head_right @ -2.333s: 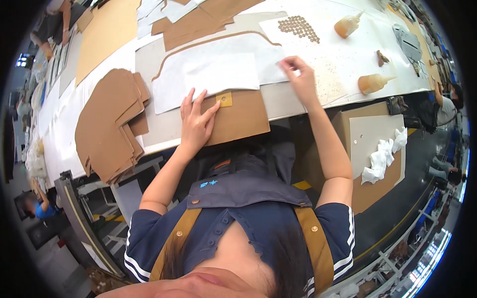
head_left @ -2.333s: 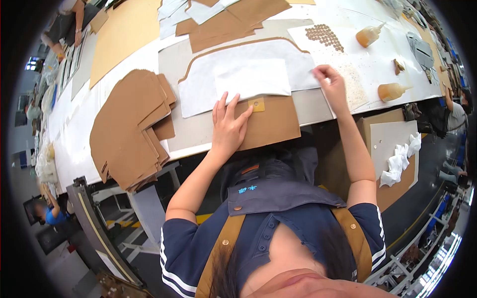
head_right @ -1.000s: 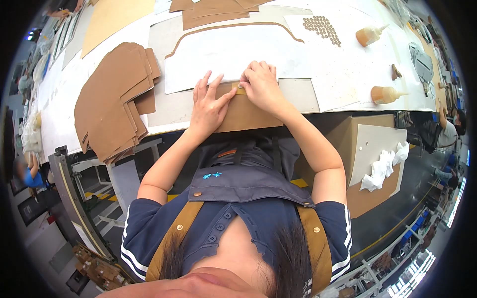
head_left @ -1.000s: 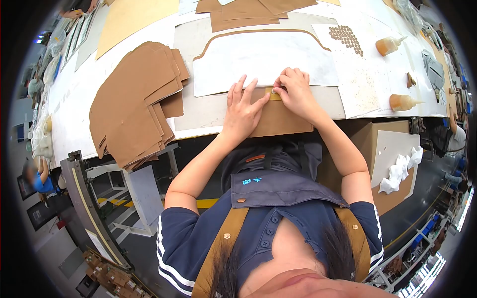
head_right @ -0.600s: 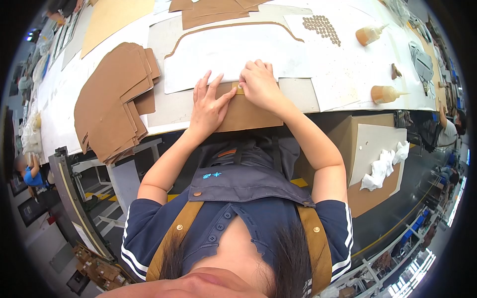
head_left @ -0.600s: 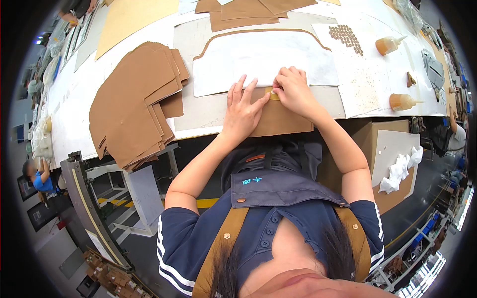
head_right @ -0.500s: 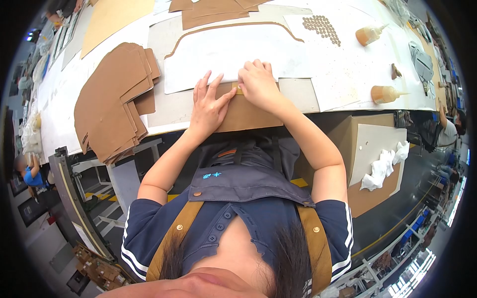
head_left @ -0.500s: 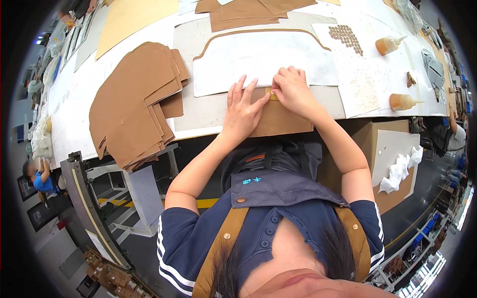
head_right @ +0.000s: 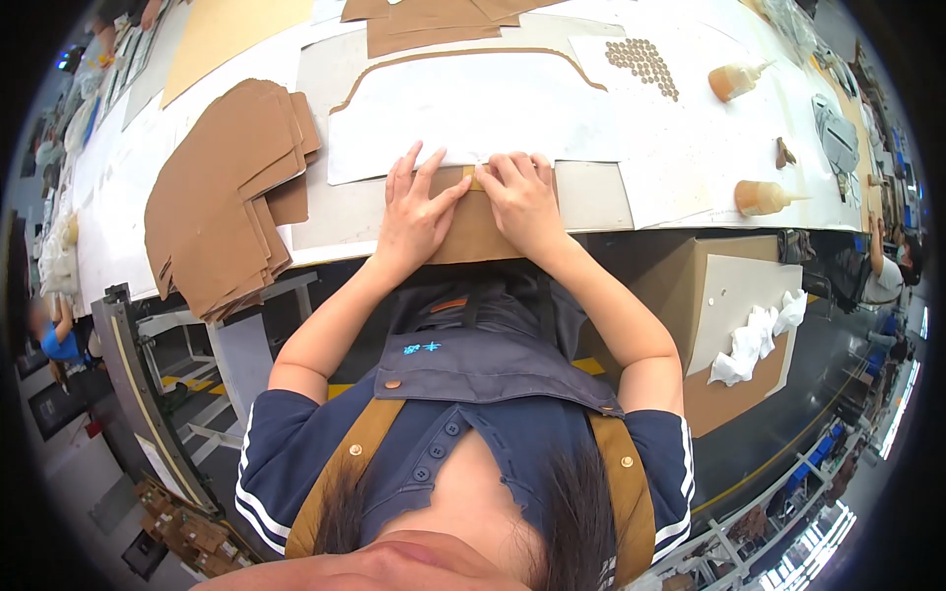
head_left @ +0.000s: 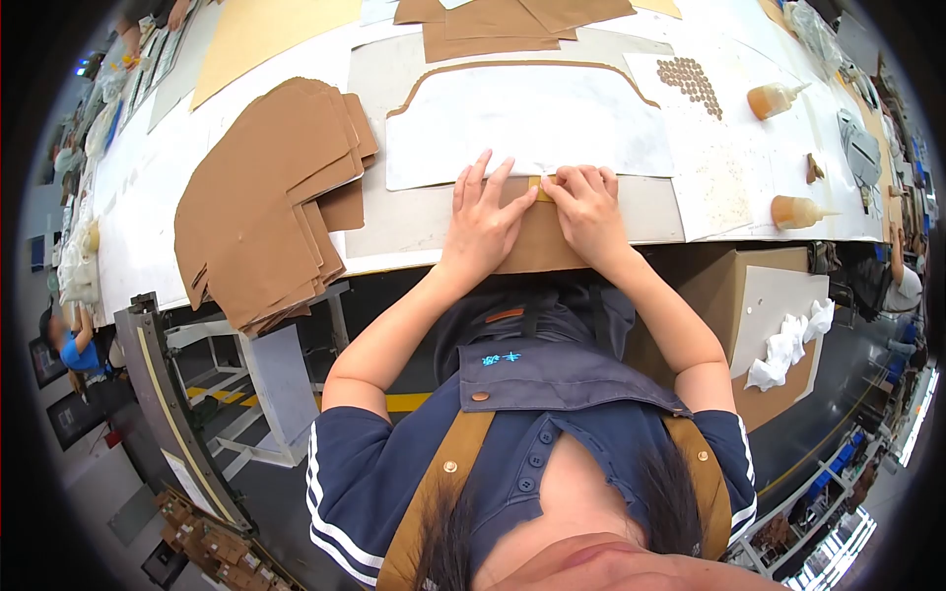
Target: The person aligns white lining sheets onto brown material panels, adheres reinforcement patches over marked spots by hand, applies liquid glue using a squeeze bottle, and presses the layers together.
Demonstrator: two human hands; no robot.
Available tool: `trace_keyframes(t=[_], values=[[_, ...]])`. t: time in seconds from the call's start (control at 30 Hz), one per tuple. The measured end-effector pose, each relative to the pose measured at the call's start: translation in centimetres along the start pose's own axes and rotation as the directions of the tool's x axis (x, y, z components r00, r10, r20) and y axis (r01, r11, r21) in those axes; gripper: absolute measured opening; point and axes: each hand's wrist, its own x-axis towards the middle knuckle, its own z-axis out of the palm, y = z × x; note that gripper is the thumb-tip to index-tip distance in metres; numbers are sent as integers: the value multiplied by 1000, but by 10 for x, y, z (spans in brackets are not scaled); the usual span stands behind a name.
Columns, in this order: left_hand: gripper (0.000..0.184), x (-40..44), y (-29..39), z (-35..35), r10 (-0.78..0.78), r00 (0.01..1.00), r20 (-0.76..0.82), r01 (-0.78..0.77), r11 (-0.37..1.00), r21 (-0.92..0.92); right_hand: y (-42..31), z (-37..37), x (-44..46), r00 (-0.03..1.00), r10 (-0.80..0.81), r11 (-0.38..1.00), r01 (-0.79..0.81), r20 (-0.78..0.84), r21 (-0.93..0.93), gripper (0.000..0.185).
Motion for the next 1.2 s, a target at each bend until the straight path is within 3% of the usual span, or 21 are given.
trace_keyframes(t=[0.23,0.33,0.47,0.57,0.67,0.77,0.87,0.97,1.03,1.1,1.17,1.2], values=[[40,0,-1,-1,7,1000,1,-7,999,-33,-5,-4,6,965,-234,934,257,116,-248,26],[50,1,0,-2,-78,997,-3,77,992,-101,5,-2,5,970,-212,957,230,117,-178,25],[62,2,1,-4,-89,996,-13,88,994,-57,23,2,0,993,64,956,-90,100,280,31],[68,1,1,-2,-96,995,1,96,995,-24,15,-4,7,995,90,955,-98,41,281,26],[75,2,-1,3,-92,995,29,91,996,13,15,4,6,999,-8,974,18,-44,228,19],[81,2,-4,5,-79,995,55,79,997,10,15,8,4,976,78,950,-10,-205,312,13],[82,2,-1,3,-80,994,80,79,997,25,30,8,-7,865,502,673,-383,-10,633,11],[82,3,-3,3,-82,992,91,79,996,35,33,-6,-9,863,503,659,-347,-48,668,8],[82,3,-2,0,-74,992,104,71,997,27,15,-8,1,926,298,874,-168,-230,456,9],[83,2,-3,4,-58,992,116,48,994,93,10,-5,1,949,193,931,-96,-250,353,13],[84,3,-4,6,-53,991,126,38,992,119,21,3,2,966,206,903,-126,-158,410,19],[85,5,-3,6,-58,990,132,43,993,113,25,-1,7,956,288,849,-230,-52,476,18]])
